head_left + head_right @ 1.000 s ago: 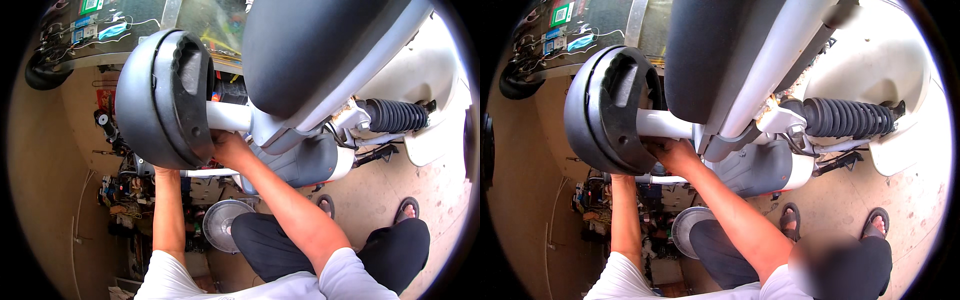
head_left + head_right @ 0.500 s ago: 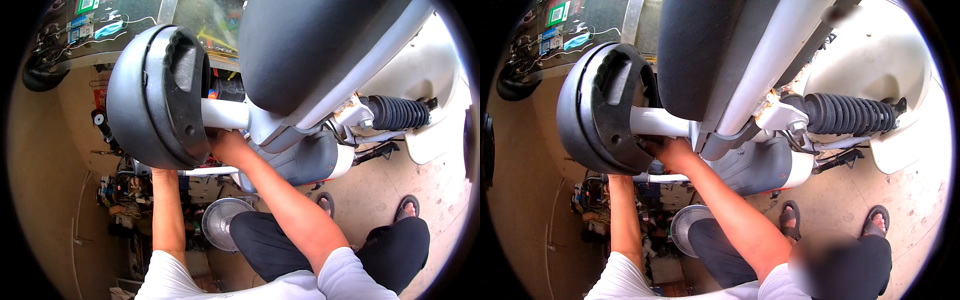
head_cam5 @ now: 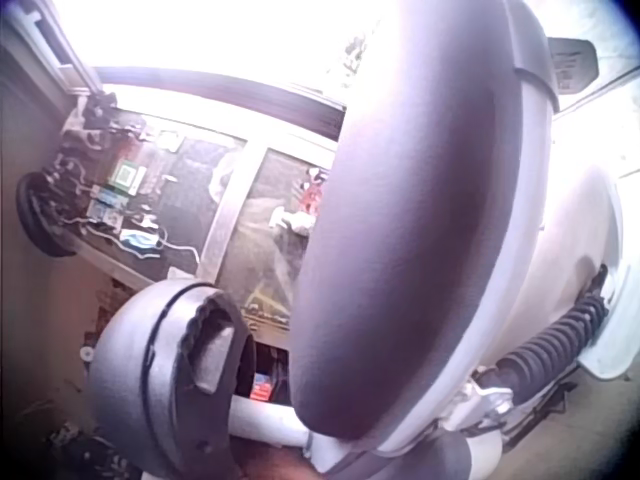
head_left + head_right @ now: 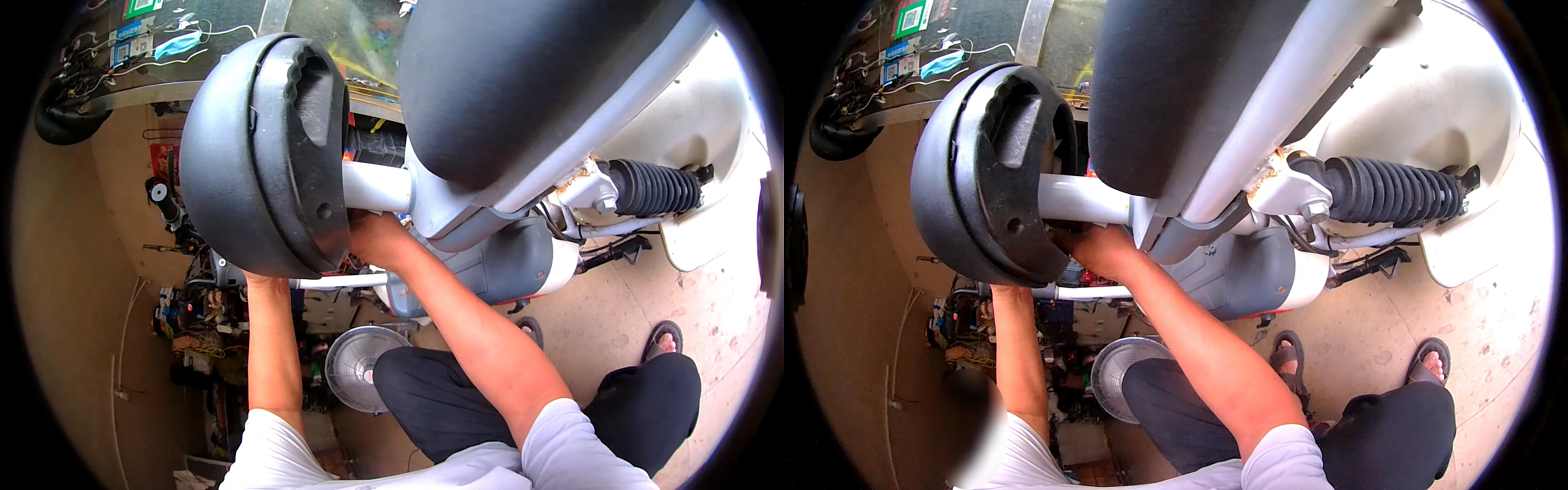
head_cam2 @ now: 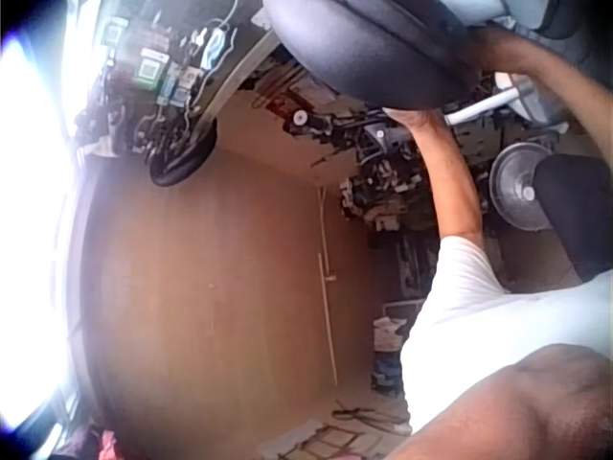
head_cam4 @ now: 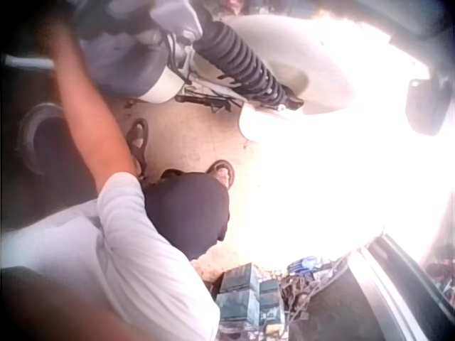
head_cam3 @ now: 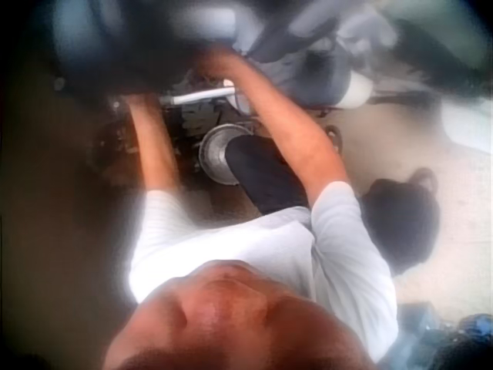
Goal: The person removes the seat and backrest of an electric scooter using a wrench, detaches a plastic cover, and then sorts through a tray of tools to find a different wrench.
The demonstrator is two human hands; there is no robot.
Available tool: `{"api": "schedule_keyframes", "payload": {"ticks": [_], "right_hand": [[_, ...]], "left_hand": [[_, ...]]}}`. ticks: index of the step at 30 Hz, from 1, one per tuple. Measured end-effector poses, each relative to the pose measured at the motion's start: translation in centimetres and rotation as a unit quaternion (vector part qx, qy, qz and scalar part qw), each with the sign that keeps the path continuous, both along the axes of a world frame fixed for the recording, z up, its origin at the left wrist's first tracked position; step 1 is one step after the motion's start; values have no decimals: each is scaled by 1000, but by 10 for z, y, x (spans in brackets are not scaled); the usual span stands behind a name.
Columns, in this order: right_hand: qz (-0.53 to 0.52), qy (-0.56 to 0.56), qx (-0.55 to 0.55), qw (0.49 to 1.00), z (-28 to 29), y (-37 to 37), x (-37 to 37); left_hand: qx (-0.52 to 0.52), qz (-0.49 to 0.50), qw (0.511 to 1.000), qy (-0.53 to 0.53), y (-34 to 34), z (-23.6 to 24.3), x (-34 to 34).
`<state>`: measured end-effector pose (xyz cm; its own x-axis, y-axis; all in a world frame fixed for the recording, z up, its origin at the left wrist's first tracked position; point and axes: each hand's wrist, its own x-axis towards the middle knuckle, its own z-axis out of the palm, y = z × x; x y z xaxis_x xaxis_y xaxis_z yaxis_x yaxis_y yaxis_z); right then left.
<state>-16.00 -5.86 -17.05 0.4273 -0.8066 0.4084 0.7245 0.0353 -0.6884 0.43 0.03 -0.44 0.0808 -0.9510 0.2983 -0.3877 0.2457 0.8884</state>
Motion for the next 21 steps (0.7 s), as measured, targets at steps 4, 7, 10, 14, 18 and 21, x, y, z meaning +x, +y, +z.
{"api": "schedule_keyframes", "payload": {"ticks": [4, 7, 10, 14, 18, 21], "right_hand": [[44, -87, 35, 995, -4, 2, 11], [55, -77, 35, 995, -3, 1, 6], [20, -45, 38, 998, 3, 4, 1], [13, -61, 48, 997, 4, 7, 4], [-91, 134, -145, 976, -9, -3, 13], [-94, 135, -151, 975, -9, 3, 13]], "left_hand": [[-6, 29, 1000, -8, 0, -1, -2], [-7, 43, 998, -53, 3, 5, 8], [-28, 13, 999, -39, 9, 9, 36], [-68, 14, 997, -27, 11, 3, 53], [-41, 17, 999, -31, -2, 3, 17], [-41, 29, 999, -4, 0, -1, 3]]}}
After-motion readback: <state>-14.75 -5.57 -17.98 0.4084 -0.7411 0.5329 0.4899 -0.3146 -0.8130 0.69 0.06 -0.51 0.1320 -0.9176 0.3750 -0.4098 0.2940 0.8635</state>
